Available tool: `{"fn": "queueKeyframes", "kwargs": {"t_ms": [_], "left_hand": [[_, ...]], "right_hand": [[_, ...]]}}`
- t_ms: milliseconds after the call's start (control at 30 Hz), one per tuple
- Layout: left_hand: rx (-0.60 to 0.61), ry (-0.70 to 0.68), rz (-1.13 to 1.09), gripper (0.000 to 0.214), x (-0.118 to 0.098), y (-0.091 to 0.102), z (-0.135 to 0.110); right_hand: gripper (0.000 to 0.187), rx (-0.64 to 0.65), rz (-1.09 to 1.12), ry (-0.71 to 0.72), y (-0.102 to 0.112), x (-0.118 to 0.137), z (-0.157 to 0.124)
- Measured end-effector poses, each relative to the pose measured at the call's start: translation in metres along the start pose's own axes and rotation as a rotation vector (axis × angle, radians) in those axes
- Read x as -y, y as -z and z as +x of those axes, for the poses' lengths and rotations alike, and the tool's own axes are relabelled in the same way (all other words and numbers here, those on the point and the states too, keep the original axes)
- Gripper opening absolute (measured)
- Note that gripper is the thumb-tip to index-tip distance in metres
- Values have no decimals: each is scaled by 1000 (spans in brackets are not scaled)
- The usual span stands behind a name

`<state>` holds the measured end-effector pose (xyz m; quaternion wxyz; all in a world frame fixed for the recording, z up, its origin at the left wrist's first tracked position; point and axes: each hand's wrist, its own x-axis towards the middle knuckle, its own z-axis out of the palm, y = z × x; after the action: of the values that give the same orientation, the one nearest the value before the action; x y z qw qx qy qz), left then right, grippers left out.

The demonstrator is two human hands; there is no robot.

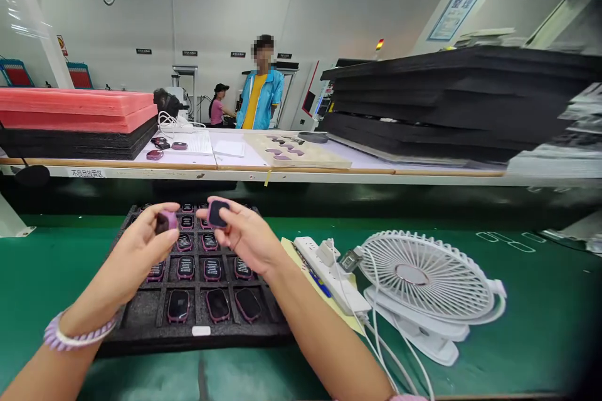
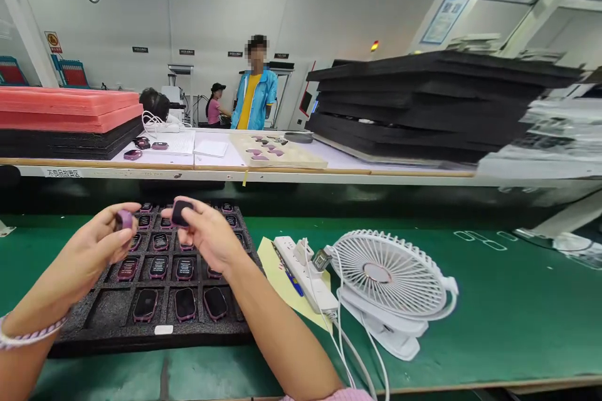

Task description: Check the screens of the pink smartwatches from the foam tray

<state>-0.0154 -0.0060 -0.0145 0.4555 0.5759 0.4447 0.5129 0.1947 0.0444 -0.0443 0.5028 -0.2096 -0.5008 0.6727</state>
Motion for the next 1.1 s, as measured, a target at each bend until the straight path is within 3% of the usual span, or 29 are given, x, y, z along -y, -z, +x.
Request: {"fn": "queueKeyframes", "kwargs": {"t_ms": [133,267,467,600,1100], "left_hand": [[20,-16,-235,63,-5,-30,25],[-37,-61,-274,60,4,-37,30],[-70,-93,-60,51,14,-34,30],[-99,-203,128,46,20,-38,31],[-125,-264,276,47,28,-41,32]], "right_hand": [[53,-95,71,53,20,10,0],[59,-75,53,54,20,7,-6],[56,-5,61,20,19,6,-10],[55,27,39,-20,17,6,-13],[45,59,83,-83,16,1,-10]]}}
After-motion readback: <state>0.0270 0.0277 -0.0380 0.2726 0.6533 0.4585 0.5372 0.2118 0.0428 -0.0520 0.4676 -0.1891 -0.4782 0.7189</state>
